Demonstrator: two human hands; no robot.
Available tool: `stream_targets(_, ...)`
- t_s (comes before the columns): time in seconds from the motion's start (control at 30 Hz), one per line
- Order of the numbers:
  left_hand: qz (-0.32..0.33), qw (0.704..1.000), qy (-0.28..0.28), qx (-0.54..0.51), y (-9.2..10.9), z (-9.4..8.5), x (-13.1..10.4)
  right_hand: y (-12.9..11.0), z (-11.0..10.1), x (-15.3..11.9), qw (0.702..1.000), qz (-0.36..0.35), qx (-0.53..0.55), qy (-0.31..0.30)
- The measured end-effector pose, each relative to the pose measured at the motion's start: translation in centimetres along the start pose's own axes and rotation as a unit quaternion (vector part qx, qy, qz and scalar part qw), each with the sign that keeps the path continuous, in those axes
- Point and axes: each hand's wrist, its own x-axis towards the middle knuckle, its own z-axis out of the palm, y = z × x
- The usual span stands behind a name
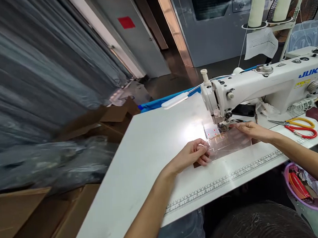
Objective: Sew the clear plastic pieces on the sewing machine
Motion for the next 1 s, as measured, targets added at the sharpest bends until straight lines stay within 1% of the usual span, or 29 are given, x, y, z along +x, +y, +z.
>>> stream_targets(0.17, -0.001, 1.0, 0.016, -0.023, -1.3, -0.6, 0.6, 1.0, -0.1, 1.6, 0.999, -0.018, 0.03, 0.019)
stream_targets(0.37, 0.008, 0.999, 0.02, -0.045, -1.8, -1.1, 0.7, 1.7, -0.3, 2.4, 0.997, -0.01, 0.072, 0.023)
stream_targets(0.47, 0.005, 0.998, 0.032, -0.046, -1.8, -1.2, 0.5, 1.8, -0.6, 2.5, 0.996, -0.006, 0.092, 0.007)
stream_targets(0.63, 0.006, 0.998, 0.054, -0.025, -1.5, -1.1, 0.1, 1.3, -1.2, 2.3, 0.988, 0.032, 0.147, -0.02)
stream_targets(0.83, -0.019, 0.992, 0.097, -0.073, -1.7, -0.8, 0.9, 0.6, -1.0, 1.9, 0.985, 0.051, 0.162, -0.008)
stream_targets(1.0, -0.016, 0.989, 0.116, -0.089, -2.0, -0.6, 1.2, 1.0, -0.9, 1.9, 0.99, 0.031, 0.141, 0.0)
